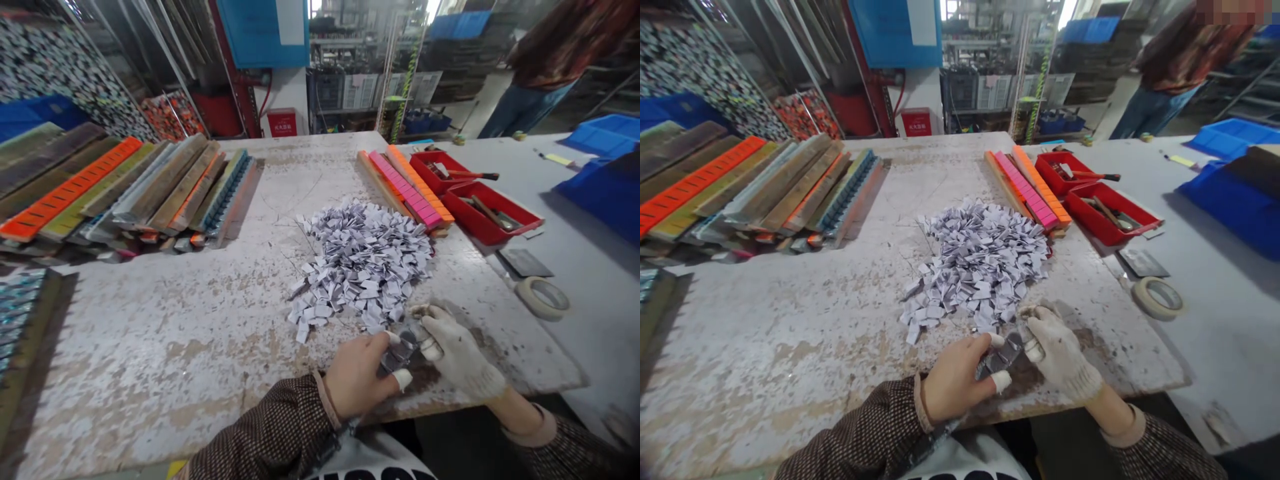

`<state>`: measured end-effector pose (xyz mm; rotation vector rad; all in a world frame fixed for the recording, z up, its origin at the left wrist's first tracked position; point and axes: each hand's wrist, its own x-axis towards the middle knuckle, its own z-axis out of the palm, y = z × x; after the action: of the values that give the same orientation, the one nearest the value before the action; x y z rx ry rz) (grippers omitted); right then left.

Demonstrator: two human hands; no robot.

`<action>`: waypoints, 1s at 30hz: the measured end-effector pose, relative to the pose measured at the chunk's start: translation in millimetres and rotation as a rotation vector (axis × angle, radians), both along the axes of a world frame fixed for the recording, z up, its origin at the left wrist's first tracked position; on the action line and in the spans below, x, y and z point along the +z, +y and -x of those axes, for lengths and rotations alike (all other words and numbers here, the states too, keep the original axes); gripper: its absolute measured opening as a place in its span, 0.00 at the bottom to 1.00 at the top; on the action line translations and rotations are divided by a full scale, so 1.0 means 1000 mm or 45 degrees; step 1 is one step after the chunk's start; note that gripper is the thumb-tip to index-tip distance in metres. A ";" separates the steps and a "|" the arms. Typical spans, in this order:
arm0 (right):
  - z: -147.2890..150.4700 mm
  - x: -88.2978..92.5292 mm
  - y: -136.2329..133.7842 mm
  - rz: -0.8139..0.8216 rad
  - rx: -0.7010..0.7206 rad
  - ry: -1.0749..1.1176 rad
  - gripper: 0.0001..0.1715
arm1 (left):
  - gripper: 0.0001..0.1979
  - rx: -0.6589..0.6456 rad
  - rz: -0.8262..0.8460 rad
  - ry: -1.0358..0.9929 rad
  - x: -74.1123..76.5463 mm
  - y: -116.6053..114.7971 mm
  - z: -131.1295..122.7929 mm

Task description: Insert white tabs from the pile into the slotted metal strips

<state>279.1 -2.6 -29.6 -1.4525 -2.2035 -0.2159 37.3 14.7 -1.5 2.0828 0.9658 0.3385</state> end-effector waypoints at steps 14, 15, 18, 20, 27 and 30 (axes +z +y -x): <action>0.015 0.004 -0.010 0.032 -0.003 0.199 0.12 | 0.12 0.199 -0.205 0.133 0.009 0.029 0.024; 0.017 0.005 -0.012 0.036 -0.010 0.232 0.12 | 0.15 0.175 -0.280 0.172 0.009 0.033 0.023; 0.022 0.006 -0.015 0.053 -0.038 0.346 0.11 | 0.19 -0.012 -0.416 0.317 0.007 0.039 0.013; 0.021 0.005 -0.016 0.066 -0.093 0.429 0.11 | 0.19 -0.085 -0.429 0.391 0.004 0.039 0.004; 0.005 -0.005 -0.018 0.128 -0.271 0.618 0.18 | 0.16 -0.060 -0.330 0.429 -0.004 0.035 -0.010; 0.008 0.001 -0.017 0.203 -0.266 0.682 0.17 | 0.08 -0.039 -0.280 0.405 -0.002 0.039 -0.008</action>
<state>271.3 -19.9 -29.1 -1.5997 -1.6681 0.2611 45.5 53.6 -4.0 2.3990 1.1216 0.1004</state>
